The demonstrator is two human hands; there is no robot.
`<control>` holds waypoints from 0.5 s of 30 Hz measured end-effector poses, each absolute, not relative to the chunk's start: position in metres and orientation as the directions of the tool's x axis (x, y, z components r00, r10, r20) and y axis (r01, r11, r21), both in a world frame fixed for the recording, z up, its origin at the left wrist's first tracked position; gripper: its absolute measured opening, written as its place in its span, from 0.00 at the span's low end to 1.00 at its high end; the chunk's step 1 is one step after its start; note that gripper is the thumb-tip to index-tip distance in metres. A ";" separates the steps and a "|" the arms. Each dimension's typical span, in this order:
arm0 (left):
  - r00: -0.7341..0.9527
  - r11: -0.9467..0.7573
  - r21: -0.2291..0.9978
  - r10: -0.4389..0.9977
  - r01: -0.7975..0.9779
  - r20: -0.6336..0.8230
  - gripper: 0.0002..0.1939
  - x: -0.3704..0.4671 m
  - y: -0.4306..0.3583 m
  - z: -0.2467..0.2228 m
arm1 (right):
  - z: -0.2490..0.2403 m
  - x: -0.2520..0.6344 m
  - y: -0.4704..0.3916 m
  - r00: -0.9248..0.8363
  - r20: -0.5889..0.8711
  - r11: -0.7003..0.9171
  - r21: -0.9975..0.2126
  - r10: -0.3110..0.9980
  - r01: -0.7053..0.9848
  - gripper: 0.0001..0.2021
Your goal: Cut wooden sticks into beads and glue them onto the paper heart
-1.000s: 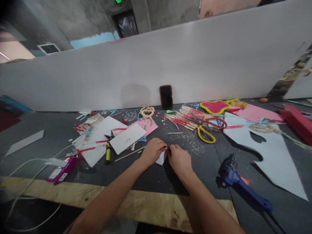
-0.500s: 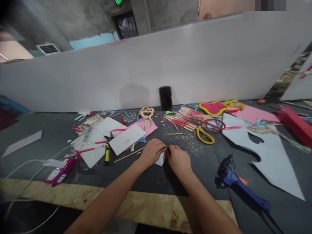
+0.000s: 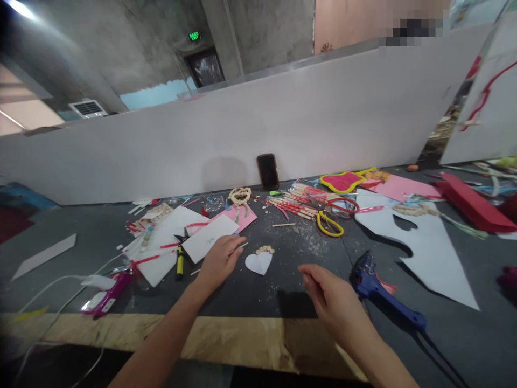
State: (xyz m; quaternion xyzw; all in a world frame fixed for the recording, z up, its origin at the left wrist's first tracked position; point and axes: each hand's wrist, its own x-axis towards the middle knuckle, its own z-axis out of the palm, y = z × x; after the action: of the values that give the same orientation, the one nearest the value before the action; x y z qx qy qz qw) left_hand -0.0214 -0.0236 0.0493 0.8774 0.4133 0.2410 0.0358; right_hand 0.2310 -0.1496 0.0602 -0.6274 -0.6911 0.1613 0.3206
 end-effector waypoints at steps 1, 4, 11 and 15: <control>0.530 -0.646 0.258 0.749 0.719 0.398 0.14 -0.025 -0.033 0.048 | 0.055 0.234 -0.162 0.018 0.252 0.156 -0.652 0.967 0.742 0.12; 0.584 -0.678 0.216 0.723 0.703 0.370 0.15 -0.020 -0.063 0.038 | 0.038 0.237 -0.191 0.077 0.297 0.154 -0.679 0.952 0.718 0.11; 0.616 -0.649 0.158 0.758 0.744 0.214 0.18 0.017 -0.102 0.020 | 0.023 0.238 -0.229 0.031 0.387 0.221 -0.589 0.922 0.777 0.11; 0.597 -0.625 0.160 0.779 0.764 0.191 0.18 0.019 -0.107 0.019 | 0.021 0.247 -0.244 0.021 0.445 0.267 -0.574 0.895 0.774 0.10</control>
State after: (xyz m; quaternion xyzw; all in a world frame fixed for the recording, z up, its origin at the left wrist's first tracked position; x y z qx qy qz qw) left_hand 0.0189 -0.1070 0.0191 0.8932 0.4318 0.1220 0.0307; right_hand 0.2469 -0.2440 0.0208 -0.6004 -0.6953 0.0782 0.3874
